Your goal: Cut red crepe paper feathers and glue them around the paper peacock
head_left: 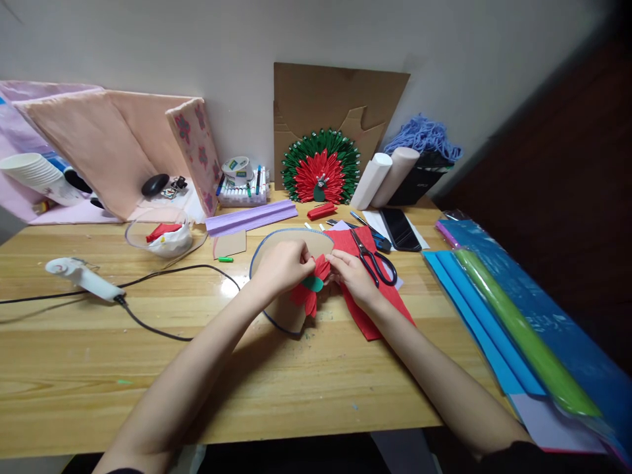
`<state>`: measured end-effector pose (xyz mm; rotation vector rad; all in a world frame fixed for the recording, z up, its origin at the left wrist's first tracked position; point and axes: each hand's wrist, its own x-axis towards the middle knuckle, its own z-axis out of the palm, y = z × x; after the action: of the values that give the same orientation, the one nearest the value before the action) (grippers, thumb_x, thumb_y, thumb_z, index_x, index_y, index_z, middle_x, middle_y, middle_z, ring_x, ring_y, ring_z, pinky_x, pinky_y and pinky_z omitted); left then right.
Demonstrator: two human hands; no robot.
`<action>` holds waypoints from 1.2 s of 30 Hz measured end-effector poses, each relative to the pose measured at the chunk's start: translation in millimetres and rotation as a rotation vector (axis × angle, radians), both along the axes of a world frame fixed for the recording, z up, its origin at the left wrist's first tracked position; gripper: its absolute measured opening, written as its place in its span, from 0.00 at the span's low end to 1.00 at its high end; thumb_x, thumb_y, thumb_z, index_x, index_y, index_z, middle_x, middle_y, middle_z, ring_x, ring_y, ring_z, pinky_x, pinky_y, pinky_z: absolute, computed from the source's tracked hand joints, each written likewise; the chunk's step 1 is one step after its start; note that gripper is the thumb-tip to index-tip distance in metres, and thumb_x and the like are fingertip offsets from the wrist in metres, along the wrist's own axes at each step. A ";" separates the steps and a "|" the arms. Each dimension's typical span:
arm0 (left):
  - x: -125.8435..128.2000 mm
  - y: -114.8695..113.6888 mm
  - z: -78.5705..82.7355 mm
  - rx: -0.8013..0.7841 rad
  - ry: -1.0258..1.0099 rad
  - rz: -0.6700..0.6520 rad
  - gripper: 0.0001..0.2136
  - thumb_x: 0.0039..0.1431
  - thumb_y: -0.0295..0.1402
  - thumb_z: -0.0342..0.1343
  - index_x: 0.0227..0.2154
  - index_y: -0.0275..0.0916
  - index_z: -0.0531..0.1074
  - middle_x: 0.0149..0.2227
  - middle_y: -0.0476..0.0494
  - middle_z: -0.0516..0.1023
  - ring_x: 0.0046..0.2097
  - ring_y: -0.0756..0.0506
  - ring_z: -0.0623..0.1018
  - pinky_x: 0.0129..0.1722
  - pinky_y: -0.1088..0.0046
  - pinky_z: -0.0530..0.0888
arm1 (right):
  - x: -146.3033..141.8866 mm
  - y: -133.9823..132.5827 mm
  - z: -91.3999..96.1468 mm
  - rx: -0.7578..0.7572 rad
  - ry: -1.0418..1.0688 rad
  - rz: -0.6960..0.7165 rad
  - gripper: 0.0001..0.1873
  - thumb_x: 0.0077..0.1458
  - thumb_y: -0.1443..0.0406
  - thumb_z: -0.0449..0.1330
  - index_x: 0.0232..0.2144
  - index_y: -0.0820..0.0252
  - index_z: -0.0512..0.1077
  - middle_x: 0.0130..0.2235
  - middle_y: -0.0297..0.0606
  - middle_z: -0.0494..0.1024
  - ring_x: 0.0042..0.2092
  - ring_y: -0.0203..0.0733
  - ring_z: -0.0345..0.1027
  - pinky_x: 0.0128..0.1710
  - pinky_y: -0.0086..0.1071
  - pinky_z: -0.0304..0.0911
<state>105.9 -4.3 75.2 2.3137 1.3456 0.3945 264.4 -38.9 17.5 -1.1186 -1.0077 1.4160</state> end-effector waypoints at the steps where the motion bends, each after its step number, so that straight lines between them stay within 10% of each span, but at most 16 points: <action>1: 0.2 -0.2 0.1 -0.002 0.002 0.007 0.06 0.50 0.32 0.50 0.25 0.38 0.70 0.28 0.45 0.77 0.30 0.46 0.74 0.27 0.73 0.63 | 0.2 0.2 -0.6 0.002 -0.003 -0.001 0.16 0.43 0.53 0.64 0.21 0.59 0.66 0.18 0.26 0.67 0.21 0.32 0.64 0.22 0.26 0.66; 36: -6.7 5.5 -3.2 -0.089 -0.057 -0.103 0.05 0.47 0.33 0.57 0.29 0.38 0.72 0.28 0.47 0.77 0.30 0.48 0.75 0.27 0.75 0.65 | 1.6 0.5 0.3 0.020 -0.080 -0.046 0.16 0.44 0.53 0.63 0.21 0.57 0.66 0.22 0.30 0.72 0.22 0.35 0.65 0.23 0.29 0.67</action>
<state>99.2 1.2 72.0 2.2694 1.1879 0.3576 266.0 -38.4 17.8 -1.1842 -1.0445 1.3305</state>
